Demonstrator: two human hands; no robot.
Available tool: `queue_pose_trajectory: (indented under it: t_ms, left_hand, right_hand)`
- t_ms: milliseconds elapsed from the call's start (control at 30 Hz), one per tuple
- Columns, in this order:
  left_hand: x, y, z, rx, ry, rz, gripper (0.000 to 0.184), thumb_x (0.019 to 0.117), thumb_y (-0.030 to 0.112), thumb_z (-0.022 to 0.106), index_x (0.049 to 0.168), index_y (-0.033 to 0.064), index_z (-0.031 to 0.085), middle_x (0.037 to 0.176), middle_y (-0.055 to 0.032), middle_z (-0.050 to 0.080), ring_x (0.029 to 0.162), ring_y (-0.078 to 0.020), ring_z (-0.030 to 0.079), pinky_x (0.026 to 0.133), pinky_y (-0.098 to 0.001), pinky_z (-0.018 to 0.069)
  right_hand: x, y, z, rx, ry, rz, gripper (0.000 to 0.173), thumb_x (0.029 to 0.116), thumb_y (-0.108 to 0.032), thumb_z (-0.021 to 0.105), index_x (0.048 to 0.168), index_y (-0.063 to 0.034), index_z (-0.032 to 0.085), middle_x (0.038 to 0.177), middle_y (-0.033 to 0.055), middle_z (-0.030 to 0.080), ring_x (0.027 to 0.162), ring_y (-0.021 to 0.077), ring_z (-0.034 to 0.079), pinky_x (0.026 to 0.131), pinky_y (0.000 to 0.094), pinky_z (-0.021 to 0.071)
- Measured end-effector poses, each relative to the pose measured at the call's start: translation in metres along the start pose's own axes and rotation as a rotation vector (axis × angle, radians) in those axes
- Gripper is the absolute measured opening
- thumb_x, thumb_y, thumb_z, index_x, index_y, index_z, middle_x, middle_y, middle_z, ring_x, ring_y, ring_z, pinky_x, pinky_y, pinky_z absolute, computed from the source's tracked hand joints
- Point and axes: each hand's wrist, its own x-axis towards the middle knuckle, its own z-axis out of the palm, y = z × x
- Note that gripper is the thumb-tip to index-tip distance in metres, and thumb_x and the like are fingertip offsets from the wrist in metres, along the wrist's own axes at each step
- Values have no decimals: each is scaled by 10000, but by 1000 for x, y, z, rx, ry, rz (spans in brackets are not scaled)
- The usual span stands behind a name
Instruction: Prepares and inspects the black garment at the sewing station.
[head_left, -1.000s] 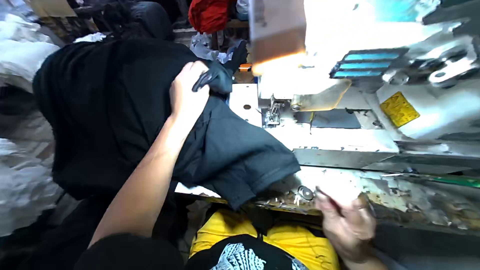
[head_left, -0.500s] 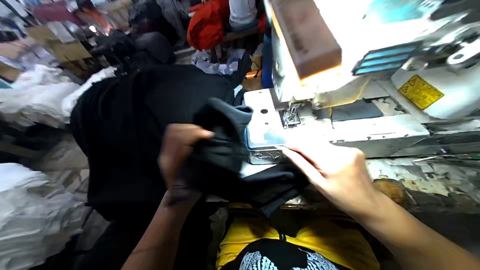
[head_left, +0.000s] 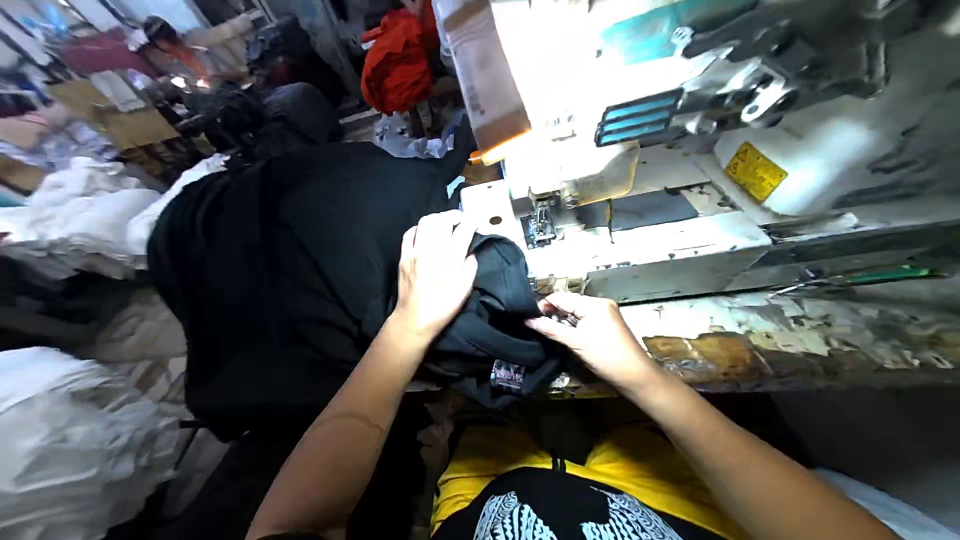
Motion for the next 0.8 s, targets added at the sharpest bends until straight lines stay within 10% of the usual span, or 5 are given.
queue_pose_trajectory:
  t_ms: [100, 267, 467, 667, 800]
  left_hand:
    - [-10, -21, -46, -183, -29, -174, 239, 944, -11, 537, 1036, 0, 757, 1077, -131, 749, 1069, -237, 701, 974, -442, 533]
    - [-16, 21, -139, -638, -263, -626, 311, 955, -66, 401, 836, 55, 662, 643, 57, 615, 491, 32, 503, 482, -137, 467]
    - [-8, -10, -61, -747, -360, -663, 150, 1002, 69, 598, 887, 59, 693, 660, 41, 618, 531, 12, 534, 485, -156, 441]
    - [-8, -25, -50, -804, -405, -704, 148, 999, 96, 596, 896, 82, 702, 683, 29, 649, 572, -5, 594, 527, -168, 491]
    - [-6, -24, -51, -770, -416, -627, 163, 997, 79, 599, 881, 73, 713, 670, 29, 640, 554, 7, 569, 505, -151, 458]
  right_hand:
    - [-13, -1, -20, 173, 97, -85, 165, 903, -171, 644, 787, -55, 661, 712, -63, 574, 656, -75, 491, 611, 107, 409]
    - [-38, 6, -76, 112, 249, -13, 94, 819, -139, 614, 730, -169, 600, 667, -184, 509, 601, -150, 437, 552, 59, 355]
    - [-27, 42, -58, -309, 133, 69, 350, 931, -349, 664, 924, -4, 720, 761, 158, 670, 699, 317, 649, 633, 546, 489]
    - [-51, 65, -74, -599, 122, 30, 654, 939, -654, 511, 1205, -106, 746, 1120, 276, 692, 1030, 536, 655, 838, 722, 482]
    - [-37, 22, -56, -336, 352, -264, 327, 981, -339, 664, 1069, -49, 785, 1022, 184, 751, 969, 232, 692, 905, 324, 518]
